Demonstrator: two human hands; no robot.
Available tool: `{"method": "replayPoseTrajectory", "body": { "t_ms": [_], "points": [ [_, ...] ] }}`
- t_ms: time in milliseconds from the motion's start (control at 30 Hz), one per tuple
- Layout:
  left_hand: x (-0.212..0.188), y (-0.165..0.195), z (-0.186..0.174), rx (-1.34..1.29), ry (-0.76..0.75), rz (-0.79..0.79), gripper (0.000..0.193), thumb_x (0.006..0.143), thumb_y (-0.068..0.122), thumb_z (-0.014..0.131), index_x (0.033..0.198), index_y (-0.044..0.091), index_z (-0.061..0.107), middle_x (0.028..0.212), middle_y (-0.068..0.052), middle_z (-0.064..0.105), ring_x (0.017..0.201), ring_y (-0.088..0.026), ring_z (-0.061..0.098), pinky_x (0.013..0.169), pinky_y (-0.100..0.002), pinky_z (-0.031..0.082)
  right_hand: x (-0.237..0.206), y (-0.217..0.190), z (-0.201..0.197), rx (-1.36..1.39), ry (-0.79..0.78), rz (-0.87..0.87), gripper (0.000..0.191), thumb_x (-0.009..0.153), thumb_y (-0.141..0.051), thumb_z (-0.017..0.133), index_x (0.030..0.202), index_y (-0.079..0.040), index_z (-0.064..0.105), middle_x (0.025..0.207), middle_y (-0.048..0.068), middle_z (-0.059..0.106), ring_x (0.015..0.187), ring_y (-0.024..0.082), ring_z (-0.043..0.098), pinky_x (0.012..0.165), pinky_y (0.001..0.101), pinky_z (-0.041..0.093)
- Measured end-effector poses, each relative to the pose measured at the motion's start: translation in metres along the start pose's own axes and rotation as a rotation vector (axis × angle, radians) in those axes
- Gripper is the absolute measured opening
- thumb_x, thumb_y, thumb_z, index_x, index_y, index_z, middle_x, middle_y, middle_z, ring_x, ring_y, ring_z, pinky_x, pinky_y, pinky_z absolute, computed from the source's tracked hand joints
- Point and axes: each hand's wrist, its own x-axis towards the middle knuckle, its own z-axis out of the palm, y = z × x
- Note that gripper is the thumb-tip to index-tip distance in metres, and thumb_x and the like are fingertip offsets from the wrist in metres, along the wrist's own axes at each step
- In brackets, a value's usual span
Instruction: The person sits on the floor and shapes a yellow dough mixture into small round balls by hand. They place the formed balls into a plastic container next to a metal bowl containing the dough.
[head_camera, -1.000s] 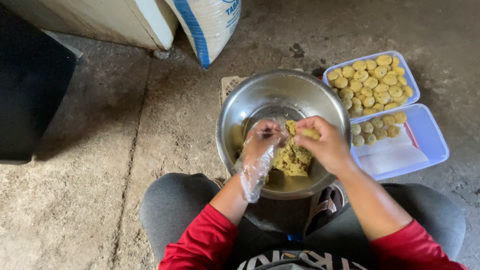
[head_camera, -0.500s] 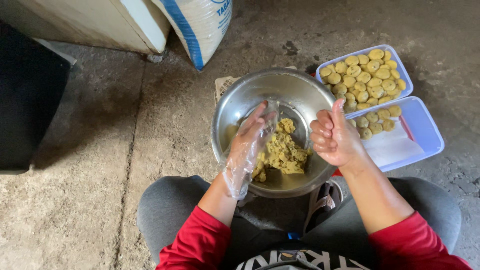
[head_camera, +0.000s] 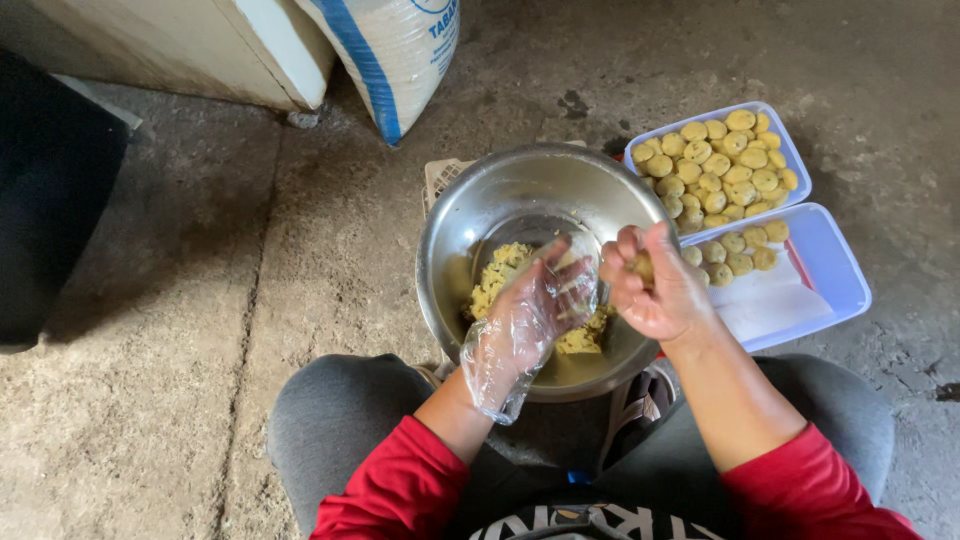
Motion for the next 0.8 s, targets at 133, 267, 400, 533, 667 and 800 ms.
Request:
{"method": "replayPoseTrajectory", "body": {
  "t_ms": [133,267,400,533,667,800],
  "points": [
    [0.005,-0.013,-0.002,-0.098,0.043,-0.103,0.064,0.105,0.052,0.038,0.153,0.01,0.044,0.143,-0.017,0.053,0.13,-0.036,0.051,0.108,-0.058,0.041,-0.003,0.016,0.001,0.032,-0.358,-0.185,0.054,0.107,-0.045,0.058,0.079,0.0,0.069,0.071,0.01,0.065,0.059,0.015,0.069,0.049,0.0226,0.057],
    [0.008,-0.015,-0.012,-0.192,-0.043,0.037,0.062,0.109,0.053,0.045,0.152,0.009,0.043,0.146,-0.022,0.048,0.131,-0.037,0.052,0.115,-0.06,0.04,-0.005,0.042,0.02,-1.675,-0.069,-0.758,0.031,0.102,-0.034,0.06,0.114,-0.007,0.069,0.123,0.019,0.069,0.113,0.028,0.066,0.095,0.039,0.058],
    [0.003,-0.028,-0.009,0.017,-0.399,0.437,0.078,0.096,0.063,0.055,0.156,0.016,0.038,0.159,-0.013,0.038,0.145,-0.028,0.044,0.121,-0.048,0.037,-0.007,0.072,0.053,-1.905,-0.418,-0.951,0.06,0.096,-0.038,0.055,0.151,-0.013,0.048,0.16,0.015,0.042,0.152,0.031,0.039,0.127,0.0519,0.028],
    [-0.003,-0.037,0.004,-0.153,-0.436,0.283,0.089,0.097,0.068,0.058,0.164,0.015,0.034,0.164,-0.021,0.035,0.145,-0.033,0.044,0.114,-0.049,0.043,0.003,0.051,0.064,-2.065,-0.276,-0.844,0.066,0.099,-0.046,0.038,0.157,-0.014,0.04,0.165,0.016,0.036,0.152,0.033,0.034,0.128,0.0524,0.007],
    [-0.002,-0.02,0.004,-0.367,-0.007,0.063,0.092,0.098,0.061,0.063,0.165,0.008,0.031,0.162,-0.027,0.036,0.143,-0.036,0.045,0.113,-0.05,0.048,-0.004,0.049,0.064,-2.538,-0.153,-0.598,0.069,0.105,-0.047,0.031,0.157,-0.002,0.031,0.165,0.025,0.027,0.153,0.038,0.02,0.126,0.0504,-0.003],
    [-0.006,-0.03,0.011,-0.136,-0.498,0.609,0.084,0.096,0.055,0.06,0.162,0.013,0.028,0.165,-0.016,0.033,0.149,-0.031,0.043,0.118,-0.049,0.046,-0.017,0.076,0.07,-1.907,-0.427,-0.811,0.059,0.11,-0.046,0.013,0.162,-0.024,0.03,0.171,-0.002,0.027,0.163,0.02,0.02,0.134,0.0506,-0.004]
  ]
}}
